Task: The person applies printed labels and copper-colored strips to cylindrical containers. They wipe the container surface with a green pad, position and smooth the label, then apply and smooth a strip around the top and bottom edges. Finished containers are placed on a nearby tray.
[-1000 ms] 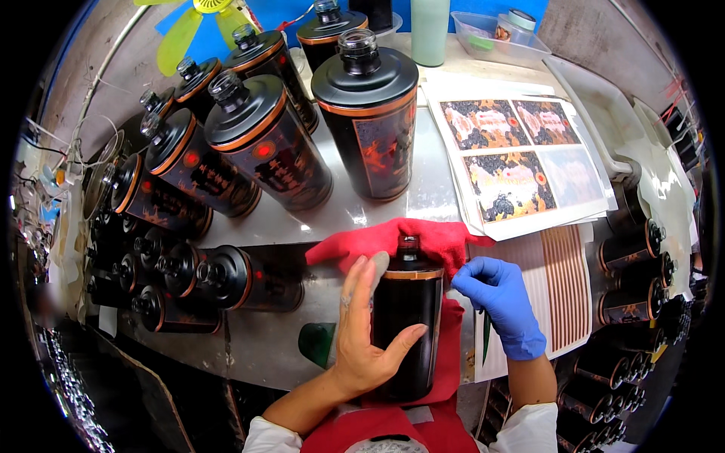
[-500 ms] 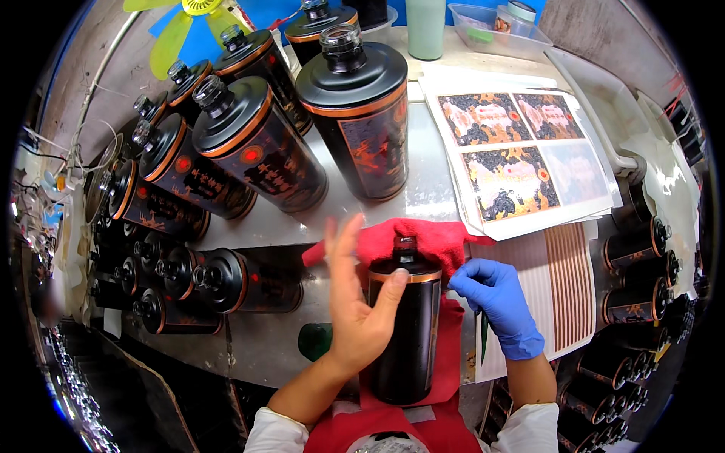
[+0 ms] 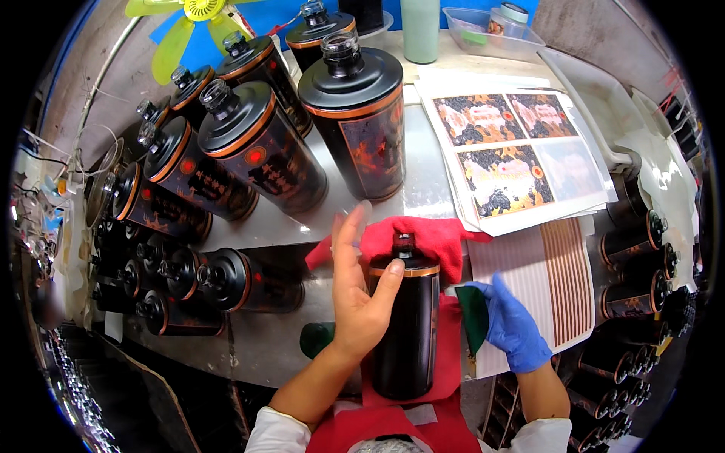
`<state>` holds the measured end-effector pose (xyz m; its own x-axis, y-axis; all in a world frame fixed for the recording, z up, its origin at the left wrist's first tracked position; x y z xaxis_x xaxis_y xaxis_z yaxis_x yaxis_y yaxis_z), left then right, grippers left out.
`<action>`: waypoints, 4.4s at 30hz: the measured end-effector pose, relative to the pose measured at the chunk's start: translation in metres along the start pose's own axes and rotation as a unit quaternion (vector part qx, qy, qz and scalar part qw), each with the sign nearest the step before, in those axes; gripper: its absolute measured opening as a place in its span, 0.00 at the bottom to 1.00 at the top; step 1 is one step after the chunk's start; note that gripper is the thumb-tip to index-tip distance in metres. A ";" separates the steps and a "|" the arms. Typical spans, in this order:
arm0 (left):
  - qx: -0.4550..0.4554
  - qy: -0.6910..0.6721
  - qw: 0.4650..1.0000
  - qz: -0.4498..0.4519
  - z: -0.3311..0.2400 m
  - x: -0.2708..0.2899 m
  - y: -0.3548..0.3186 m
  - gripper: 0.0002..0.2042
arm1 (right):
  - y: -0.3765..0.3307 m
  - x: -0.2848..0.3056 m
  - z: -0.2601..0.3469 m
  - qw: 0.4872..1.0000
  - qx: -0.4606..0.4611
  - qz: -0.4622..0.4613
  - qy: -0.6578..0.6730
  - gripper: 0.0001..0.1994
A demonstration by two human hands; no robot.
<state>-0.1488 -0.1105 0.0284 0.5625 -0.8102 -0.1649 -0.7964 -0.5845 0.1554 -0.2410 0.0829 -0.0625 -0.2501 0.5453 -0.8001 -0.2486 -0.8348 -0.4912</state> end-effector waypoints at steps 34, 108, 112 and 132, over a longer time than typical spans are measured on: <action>-0.146 0.530 0.810 0.203 -0.013 -0.025 -0.125 0.43 | -0.012 -0.165 0.019 0.637 0.377 -0.174 -0.650 0.15; -0.016 -0.235 0.967 0.102 -0.021 0.003 -0.122 0.27 | -0.163 0.047 -0.024 0.875 0.362 -0.287 -0.145 0.12; 0.149 -0.561 0.764 0.283 -0.034 -0.036 -0.128 0.29 | -0.128 -0.058 -0.048 0.930 0.194 -0.152 -0.274 0.06; 0.098 -0.429 0.848 0.296 -0.048 -0.040 -0.163 0.49 | -0.130 -0.098 -0.070 0.777 0.365 -0.119 -0.499 0.03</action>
<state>-0.0310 0.0156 0.0564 -0.2497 -0.5797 -0.7756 -0.9518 -0.0005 0.3068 -0.1184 0.1327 0.0552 -0.6263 0.7692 0.1267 -0.7723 -0.6344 0.0335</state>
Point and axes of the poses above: each hand's wrist, its own y-axis towards the middle knuckle, its own x-axis out of the back of the hand, z = x × y, the point moved 6 cm from there along y, towards the middle knuckle, and after that the axes turned 8 degrees about z, right-handed, at the moved point
